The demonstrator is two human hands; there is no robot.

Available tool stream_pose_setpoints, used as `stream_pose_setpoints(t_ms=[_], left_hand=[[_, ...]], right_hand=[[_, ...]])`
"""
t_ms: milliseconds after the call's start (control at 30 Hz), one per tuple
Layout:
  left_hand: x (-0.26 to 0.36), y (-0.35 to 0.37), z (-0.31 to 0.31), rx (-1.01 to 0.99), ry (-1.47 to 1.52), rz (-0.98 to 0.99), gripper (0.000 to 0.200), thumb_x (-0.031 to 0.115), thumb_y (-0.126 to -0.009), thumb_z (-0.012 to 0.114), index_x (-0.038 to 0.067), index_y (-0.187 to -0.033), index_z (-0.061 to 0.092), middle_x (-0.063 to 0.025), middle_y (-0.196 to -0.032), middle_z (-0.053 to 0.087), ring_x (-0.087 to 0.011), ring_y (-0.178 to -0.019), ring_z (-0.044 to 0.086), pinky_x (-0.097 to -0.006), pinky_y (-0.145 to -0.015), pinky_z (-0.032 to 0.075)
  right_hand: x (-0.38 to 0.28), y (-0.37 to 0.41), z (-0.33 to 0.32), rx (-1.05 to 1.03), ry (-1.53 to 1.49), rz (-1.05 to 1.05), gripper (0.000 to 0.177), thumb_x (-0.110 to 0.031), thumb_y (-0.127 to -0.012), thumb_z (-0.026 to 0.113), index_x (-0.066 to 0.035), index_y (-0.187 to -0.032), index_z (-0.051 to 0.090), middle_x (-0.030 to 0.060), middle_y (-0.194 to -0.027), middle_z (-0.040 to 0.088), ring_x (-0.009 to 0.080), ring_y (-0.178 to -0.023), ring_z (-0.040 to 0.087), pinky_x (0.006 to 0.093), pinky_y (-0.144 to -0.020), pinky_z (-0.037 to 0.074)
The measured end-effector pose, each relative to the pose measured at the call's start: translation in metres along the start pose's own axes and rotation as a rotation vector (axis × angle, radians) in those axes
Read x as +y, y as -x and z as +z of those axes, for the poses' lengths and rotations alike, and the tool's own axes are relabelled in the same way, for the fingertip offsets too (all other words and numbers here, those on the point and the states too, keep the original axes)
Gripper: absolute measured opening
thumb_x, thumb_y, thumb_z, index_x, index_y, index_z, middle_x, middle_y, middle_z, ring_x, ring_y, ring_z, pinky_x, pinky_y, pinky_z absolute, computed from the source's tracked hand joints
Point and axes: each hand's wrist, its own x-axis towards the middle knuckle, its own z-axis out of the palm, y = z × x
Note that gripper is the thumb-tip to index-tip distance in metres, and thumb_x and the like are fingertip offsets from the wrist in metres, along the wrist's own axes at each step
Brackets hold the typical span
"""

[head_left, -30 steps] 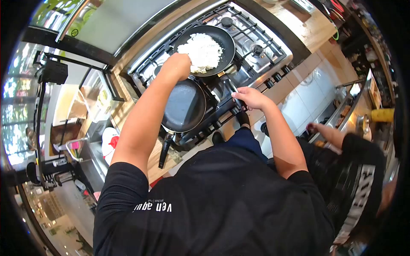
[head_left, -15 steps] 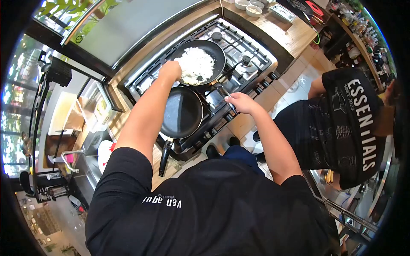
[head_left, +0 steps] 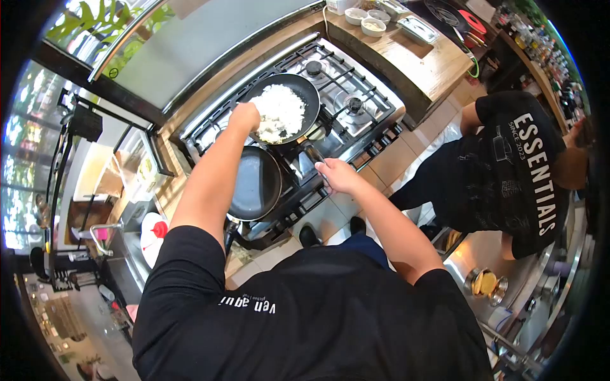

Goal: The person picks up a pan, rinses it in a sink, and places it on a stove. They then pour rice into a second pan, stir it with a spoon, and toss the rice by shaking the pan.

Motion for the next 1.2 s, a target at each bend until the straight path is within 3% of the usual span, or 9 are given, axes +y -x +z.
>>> stream_pose_setpoints(t_ms=[100, 200, 367, 467, 700, 800, 900, 967, 1200], left_hand=[[0.004, 0.002, -0.027, 0.018, 0.032, -0.076, 0.032, 0.004, -0.085, 0.066, 0.007, -0.114, 0.081, -0.026, -0.12, 0.074, -0.0397, -0.111, 0.074, -0.0477, -0.096, 0.06], [0.031, 0.044, -0.023, 0.057, 0.08, 0.117, 0.028, 0.011, -0.09, 0.065, 0.014, -0.11, 0.083, -0.0214, -0.11, 0.077, -0.0379, -0.101, 0.076, -0.0469, -0.096, 0.059], [0.075, 0.067, 0.022, -0.082, 0.02, -0.126, 0.028, 0.012, -0.091, 0.064, 0.011, -0.112, 0.083, -0.0237, -0.109, 0.077, -0.0407, -0.107, 0.074, -0.047, -0.097, 0.058], [0.059, 0.059, -0.021, -0.011, 0.078, 0.03, 0.026, 0.019, -0.095, 0.066, 0.009, -0.113, 0.082, -0.0169, -0.114, 0.078, -0.0359, -0.107, 0.075, -0.0438, -0.094, 0.06], [0.048, 0.06, 0.018, -0.081, -0.006, -0.229, 0.028, 0.005, -0.088, 0.063, 0.009, -0.106, 0.083, -0.0204, -0.114, 0.077, -0.0373, -0.106, 0.075, -0.044, -0.097, 0.059], [0.032, 0.039, -0.03, -0.022, 0.093, -0.061, 0.027, 0.014, -0.092, 0.064, 0.013, -0.111, 0.083, -0.0205, -0.113, 0.077, -0.0363, -0.105, 0.075, -0.0461, -0.097, 0.058], [0.024, 0.014, -0.043, 0.173, 0.266, -0.218, 0.025, 0.008, -0.086, 0.065, -0.002, -0.102, 0.08, -0.0298, -0.109, 0.075, -0.0405, -0.105, 0.075, -0.0474, -0.093, 0.06], [0.014, -0.018, 0.017, 0.089, 0.239, -0.326, 0.025, 0.008, -0.087, 0.066, -0.002, -0.105, 0.079, -0.0285, -0.109, 0.075, -0.0408, -0.106, 0.075, -0.0481, -0.093, 0.06], [0.033, 0.014, 0.016, 0.034, 0.17, -0.032, 0.023, 0.007, -0.086, 0.066, 0.003, -0.101, 0.081, -0.0269, -0.106, 0.076, -0.0438, -0.101, 0.075, -0.0487, -0.091, 0.061]], right_hand=[[0.01, -0.002, -0.002, -0.141, -0.34, 0.037, 0.026, -0.033, -0.107, 0.056, -0.008, -0.107, 0.056, 0.0054, -0.081, 0.064, 0.0188, -0.053, 0.066, 0.0326, -0.046, 0.054], [0.016, -0.004, -0.012, -0.226, -0.511, 0.066, 0.02, -0.029, -0.106, 0.054, -0.01, -0.113, 0.057, 0.0024, -0.08, 0.062, 0.0152, -0.051, 0.059, 0.0297, -0.042, 0.045], [0.019, -0.011, -0.027, -0.362, -0.548, 0.107, 0.028, -0.029, -0.107, 0.053, -0.011, -0.128, 0.056, 0.002, -0.082, 0.062, 0.0143, -0.052, 0.057, 0.0302, -0.043, 0.042], [0.013, -0.01, -0.034, -0.402, -0.517, 0.14, 0.025, -0.031, -0.107, 0.055, -0.012, -0.121, 0.049, 0.0044, -0.087, 0.063, 0.0181, -0.057, 0.062, 0.0334, -0.048, 0.046], [0.0, -0.017, -0.037, -0.468, -0.498, 0.172, 0.029, -0.036, -0.111, 0.052, -0.01, -0.122, 0.047, 0.0087, -0.096, 0.064, 0.0228, -0.063, 0.067, 0.0397, -0.054, 0.057], [-0.002, -0.024, -0.039, -0.501, -0.471, 0.197, 0.027, -0.035, -0.112, 0.052, -0.011, -0.124, 0.046, 0.0097, -0.099, 0.064, 0.0227, -0.066, 0.068, 0.0397, -0.057, 0.059], [-0.004, -0.021, -0.042, -0.526, -0.467, 0.226, 0.025, -0.033, -0.112, 0.051, -0.012, -0.124, 0.045, 0.0095, -0.099, 0.064, 0.0228, -0.068, 0.069, 0.0399, -0.062, 0.062], [0.001, -0.025, -0.043, -0.53, -0.46, 0.244, 0.024, -0.032, -0.113, 0.051, -0.012, -0.124, 0.045, 0.0093, -0.098, 0.064, 0.0239, -0.07, 0.071, 0.0409, -0.064, 0.064], [-0.007, -0.036, -0.065, -0.614, -0.415, 0.316, 0.024, -0.028, -0.111, 0.054, -0.007, -0.121, 0.049, 0.0117, -0.099, 0.067, 0.0279, -0.08, 0.075, 0.0443, -0.073, 0.066]])
